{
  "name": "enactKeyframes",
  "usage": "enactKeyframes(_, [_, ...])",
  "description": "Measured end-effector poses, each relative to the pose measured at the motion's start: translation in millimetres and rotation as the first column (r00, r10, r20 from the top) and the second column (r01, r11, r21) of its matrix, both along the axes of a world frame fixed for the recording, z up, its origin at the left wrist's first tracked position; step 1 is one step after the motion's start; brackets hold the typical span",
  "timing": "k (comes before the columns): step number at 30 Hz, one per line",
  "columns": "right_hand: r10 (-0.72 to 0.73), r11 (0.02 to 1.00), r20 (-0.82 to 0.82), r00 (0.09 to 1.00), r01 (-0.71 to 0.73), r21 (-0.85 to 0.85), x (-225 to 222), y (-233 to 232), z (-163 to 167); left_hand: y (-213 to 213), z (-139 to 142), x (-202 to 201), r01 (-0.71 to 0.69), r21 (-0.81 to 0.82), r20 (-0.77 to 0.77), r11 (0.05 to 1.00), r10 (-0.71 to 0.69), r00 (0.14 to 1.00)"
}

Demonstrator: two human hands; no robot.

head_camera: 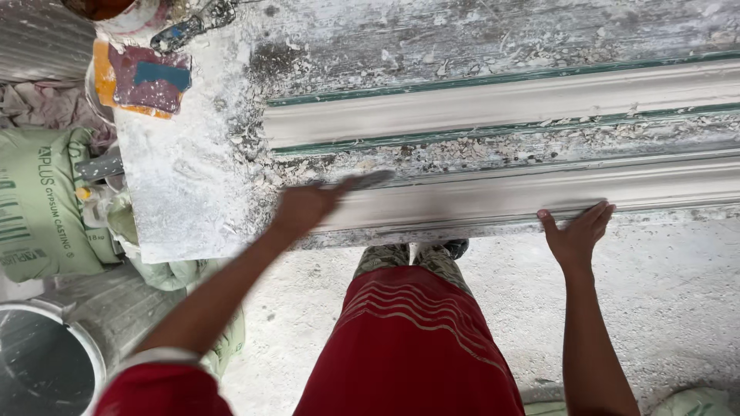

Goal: The person scrapes dried plaster residue out of the grooves of long decorative cornice moldings using a small handheld scraper, working along each piece. They then use a green brush to sweep the loosened plaster debris off the moldings and surrounding board.

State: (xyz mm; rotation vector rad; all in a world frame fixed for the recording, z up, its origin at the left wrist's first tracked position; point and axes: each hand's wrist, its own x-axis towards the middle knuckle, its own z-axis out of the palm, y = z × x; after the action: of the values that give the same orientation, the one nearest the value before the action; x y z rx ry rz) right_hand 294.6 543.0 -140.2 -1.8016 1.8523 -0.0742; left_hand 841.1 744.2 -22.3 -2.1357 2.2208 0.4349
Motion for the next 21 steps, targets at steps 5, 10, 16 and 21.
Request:
enactKeyframes(5, [0.000, 1.000, 0.023, 1.000, 0.000, -0.001, 6.6, -0.3, 9.8, -71.3, -53.2, -147.8, -0.028, -0.135, -0.048, 0.990, 0.022, 0.999])
enactKeyframes(10, [0.009, 1.000, 0.003, 1.000, -0.009, -0.024, 13.1, 5.5, 20.4, -24.3, -25.1, -40.5, 0.102, -0.133, 0.044, 0.986, -0.097, 0.994])
enactKeyframes(16, [0.012, 0.999, 0.019, 1.000, -0.011, -0.044, 11.7, 6.1, 11.8, 68.9, 19.3, 103.9, 0.006, 0.216, 0.368, 0.976, -0.087, 0.926])
enactKeyframes(21, [0.026, 0.999, 0.016, 1.000, -0.025, -0.025, 9.7, 3.2, 3.1, -18.5, -37.6, -70.5, 0.015, -0.228, 0.186, 0.974, 0.029, 0.982])
